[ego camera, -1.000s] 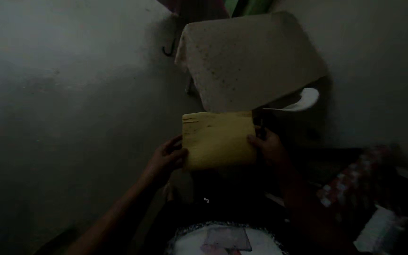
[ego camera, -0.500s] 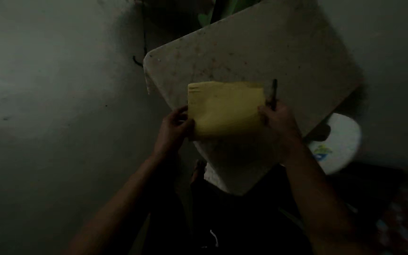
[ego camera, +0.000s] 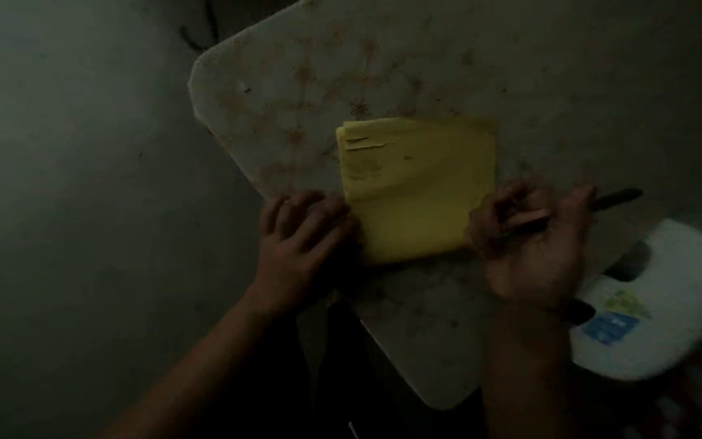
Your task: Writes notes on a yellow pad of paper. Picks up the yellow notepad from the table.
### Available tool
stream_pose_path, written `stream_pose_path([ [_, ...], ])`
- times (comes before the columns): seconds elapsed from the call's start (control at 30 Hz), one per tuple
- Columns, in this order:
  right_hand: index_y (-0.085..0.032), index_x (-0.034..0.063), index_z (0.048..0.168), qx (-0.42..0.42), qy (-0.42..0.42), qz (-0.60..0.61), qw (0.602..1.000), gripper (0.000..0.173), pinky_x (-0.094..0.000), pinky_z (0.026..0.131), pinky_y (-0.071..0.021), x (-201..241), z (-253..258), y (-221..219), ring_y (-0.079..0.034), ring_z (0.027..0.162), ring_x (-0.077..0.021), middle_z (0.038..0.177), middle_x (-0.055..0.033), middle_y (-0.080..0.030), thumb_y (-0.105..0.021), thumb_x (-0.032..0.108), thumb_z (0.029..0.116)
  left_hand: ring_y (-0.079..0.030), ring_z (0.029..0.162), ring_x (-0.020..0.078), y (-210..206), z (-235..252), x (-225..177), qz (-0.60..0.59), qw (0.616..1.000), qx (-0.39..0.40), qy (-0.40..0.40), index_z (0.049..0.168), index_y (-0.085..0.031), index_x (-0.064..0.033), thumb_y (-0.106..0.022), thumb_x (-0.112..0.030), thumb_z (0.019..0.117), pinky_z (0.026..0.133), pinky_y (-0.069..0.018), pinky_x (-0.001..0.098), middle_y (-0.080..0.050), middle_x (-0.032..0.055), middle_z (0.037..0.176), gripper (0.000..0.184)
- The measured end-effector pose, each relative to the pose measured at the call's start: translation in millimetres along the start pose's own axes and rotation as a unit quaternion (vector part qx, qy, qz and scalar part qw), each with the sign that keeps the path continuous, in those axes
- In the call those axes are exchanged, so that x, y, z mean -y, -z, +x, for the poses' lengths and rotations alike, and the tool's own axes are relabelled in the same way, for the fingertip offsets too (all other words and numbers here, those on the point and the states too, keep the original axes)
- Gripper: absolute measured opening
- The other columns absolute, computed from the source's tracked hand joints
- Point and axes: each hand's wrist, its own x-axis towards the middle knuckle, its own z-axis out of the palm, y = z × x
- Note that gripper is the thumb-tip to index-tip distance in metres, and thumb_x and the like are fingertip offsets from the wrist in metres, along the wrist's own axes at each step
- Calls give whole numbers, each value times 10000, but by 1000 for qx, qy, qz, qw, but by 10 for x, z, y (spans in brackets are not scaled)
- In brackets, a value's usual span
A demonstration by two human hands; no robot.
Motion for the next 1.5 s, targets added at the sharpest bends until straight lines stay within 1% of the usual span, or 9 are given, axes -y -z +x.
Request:
stream_pose_path([
  [0.17, -674, 256, 1097, 94, 105, -31, 990, 636, -263, 757, -582, -234, 74, -296, -680, 839, -82, 934, 77, -700, -364, 783, 922, -435, 1384, 263, -84, -58, 83, 2, 1000, -4, -17, 1269, -689, -229, -525, -415, 1042, 1170, -191, 480, -630, 26, 1381, 337],
  [0.37, -609, 176, 1265, 118, 34, 79, 989, 788, -412, 1008, -549, -523, 345, -422, -653, 1166, -239, 1281, -48, -648, -355, 820, 888, -337, 1475, 231, -202, -120, 158, -17, 999, -16, -29, 1271, -701, -250, -460, -450, 1059, 1214, -107, 478, -601, -33, 1439, 378],
  [0.47, -621, 151, 1256, 96, 16, 117, 988, 786, -399, 966, -574, -596, 376, -384, -679, 1108, -229, 1240, -59, -661, -361, 804, 904, -334, 1477, 217, -231, -121, 173, -12, 999, -15, -25, 1262, -703, -247, -421, -465, 1066, 1205, -111, 482, -603, -41, 1436, 407],
  [0.53, -664, 209, 1161, 66, 21, 129, 989, 745, -293, 733, -603, -574, 354, -355, -689, 843, -126, 1012, 16, -683, -360, 829, 883, -340, 1474, 212, -248, -127, 177, -12, 999, -21, -24, 1253, -711, -250, -412, -472, 1065, 1206, -111, 482, -610, -48, 1427, 416],
  [0.63, -643, 213, 920, 30, 64, 137, 988, 659, -155, 415, -387, -454, 332, -333, -458, 468, -5, 645, 97, -526, -357, 807, 900, -353, 1463, 203, -259, -120, 182, -17, 999, -29, -22, 1234, -722, -256, -406, -483, 1060, 1204, -108, 471, -622, -57, 1409, 426],
  [0.8, -660, 212, 998, 17, 161, -5, 987, 313, -124, 473, -466, -329, 258, -462, -550, 547, 15, 776, 98, -633, -492, 473, 1038, -359, 1462, 190, -279, -131, 179, -30, 998, -42, -19, 1235, -723, -253, -413, -483, 1056, 1207, -110, 471, -620, -64, 1414, 425],
  [1.03, -622, 156, 1003, 2, 186, -117, 976, 107, -124, 490, -495, -623, 356, -723, -574, 591, 18, 823, 81, -650, -676, 77, 956, -382, 1447, 207, -295, -123, 179, -39, 998, -53, -18, 1210, -738, -248, -445, -462, 1052, 1204, -122, 471, -640, -43, 1389, 396],
  [1.23, -554, 145, 989, -9, 152, -75, 985, 135, -127, 459, -477, -635, 425, -715, -539, 536, 8, 773, 54, -607, -640, 44, 965, -366, 1447, 228, -223, -79, 145, -19, 999, -22, -16, 1250, -712, -254, -474, -462, 1042, 1190, -117, 494, -604, -34, 1430, 378],
  [1.5, -553, 141, 978, -9, 157, -77, 984, 85, -118, 451, -465, -638, 433, -705, -524, 522, 15, 765, 59, -588, -616, 87, 999, -78, 1572, 387, 172, 338, 595, -41, 984, 118, -128, 1432, -596, -372, -331, -672, 1016, 1124, 101, 790, -360, -19, 1647, 577],
])
